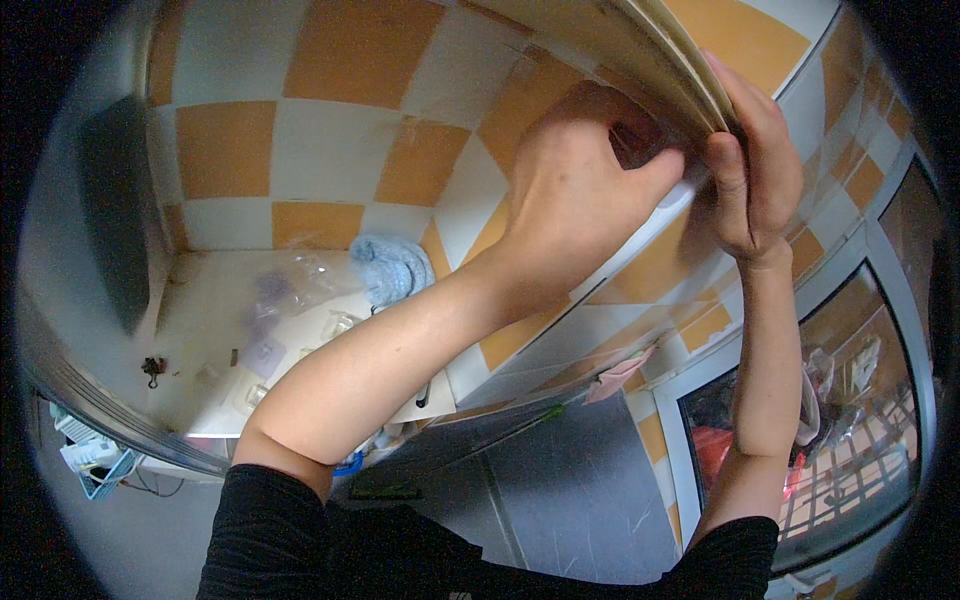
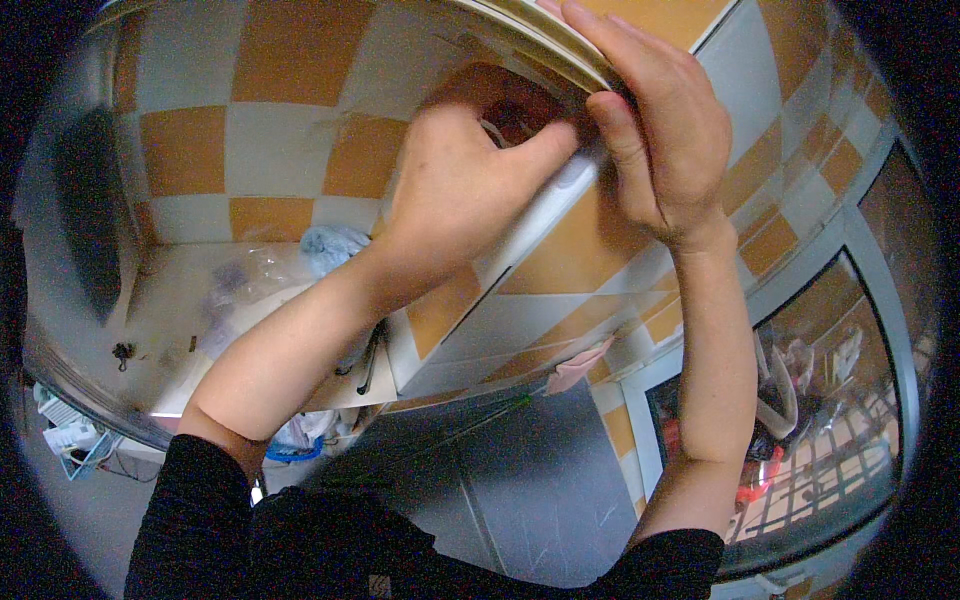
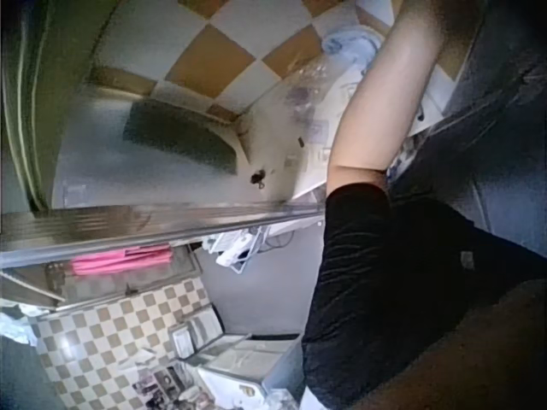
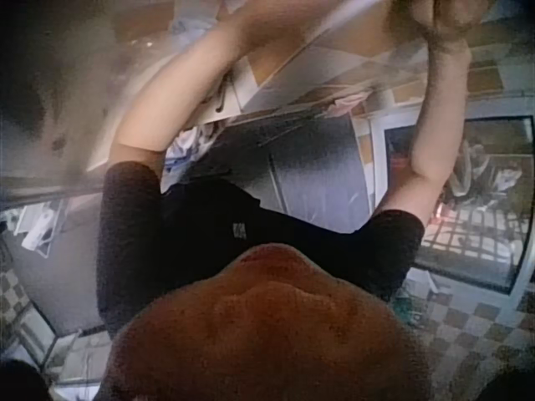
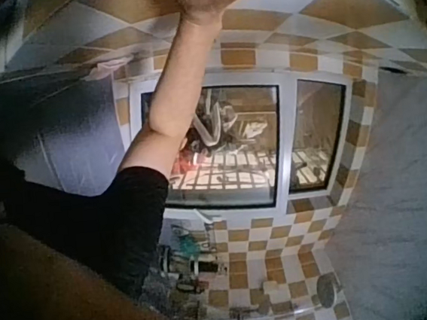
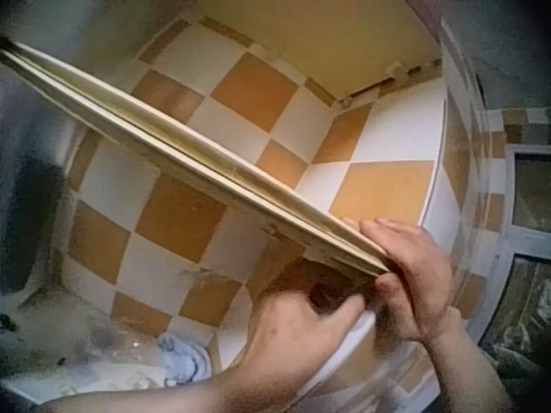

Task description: The person wipes the wall tile with a cloth, peels the adhesive backing from a plastic hook, and presses the hook onto the tile surface.

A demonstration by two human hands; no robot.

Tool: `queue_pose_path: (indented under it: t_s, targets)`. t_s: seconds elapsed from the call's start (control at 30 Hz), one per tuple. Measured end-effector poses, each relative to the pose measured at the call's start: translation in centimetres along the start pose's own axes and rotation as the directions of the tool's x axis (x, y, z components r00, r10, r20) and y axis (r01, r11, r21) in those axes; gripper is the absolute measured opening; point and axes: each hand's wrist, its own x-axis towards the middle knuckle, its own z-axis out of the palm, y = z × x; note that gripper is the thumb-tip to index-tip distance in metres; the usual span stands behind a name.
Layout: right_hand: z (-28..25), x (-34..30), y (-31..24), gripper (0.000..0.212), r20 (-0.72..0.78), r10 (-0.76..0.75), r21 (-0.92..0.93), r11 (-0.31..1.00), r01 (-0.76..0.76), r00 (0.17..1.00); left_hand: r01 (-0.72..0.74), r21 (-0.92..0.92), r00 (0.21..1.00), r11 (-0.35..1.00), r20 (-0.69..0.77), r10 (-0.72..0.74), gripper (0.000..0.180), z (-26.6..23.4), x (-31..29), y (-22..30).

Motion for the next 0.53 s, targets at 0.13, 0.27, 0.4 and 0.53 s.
queue_pose_path:
  t_s: [0.13, 0.27, 0.4, 0.53]
  targets:
    - [-0.7, -0.8, 1.1, 0.036, 0.039, -0.007, 0.139, 0.99, 0.002, 0.999, 0.103, -0.039, 0.994, 0.994, 0.037, -0.102, 0.028, -0.2, -0.3, 1.2]
    - [-1.2, -0.4, 1.9, 0.036, 0.072, -0.116, 0.132, 0.986, 0.106, 0.991, 0.128, -0.127, 0.991, 0.984, 0.065, -0.121, 0.027, -0.4, -0.5, 1.6]
    - [-0.9, -0.6, 1.7, 0.037, 0.039, -0.092, 0.069, 0.994, 0.09, 0.995, 0.083, -0.157, 0.995, 0.984, 0.076, -0.072, 0.026, -0.4, -0.4, 0.9]
    - [-0.9, -1.3, 1.9, 0.038, 0.026, 0.016, 0.093, 0.995, -0.019, 1.0, -0.047, -0.066, 0.998, 0.997, 0.027, 0.049, 0.027, -0.3, -0.5, 0.8]
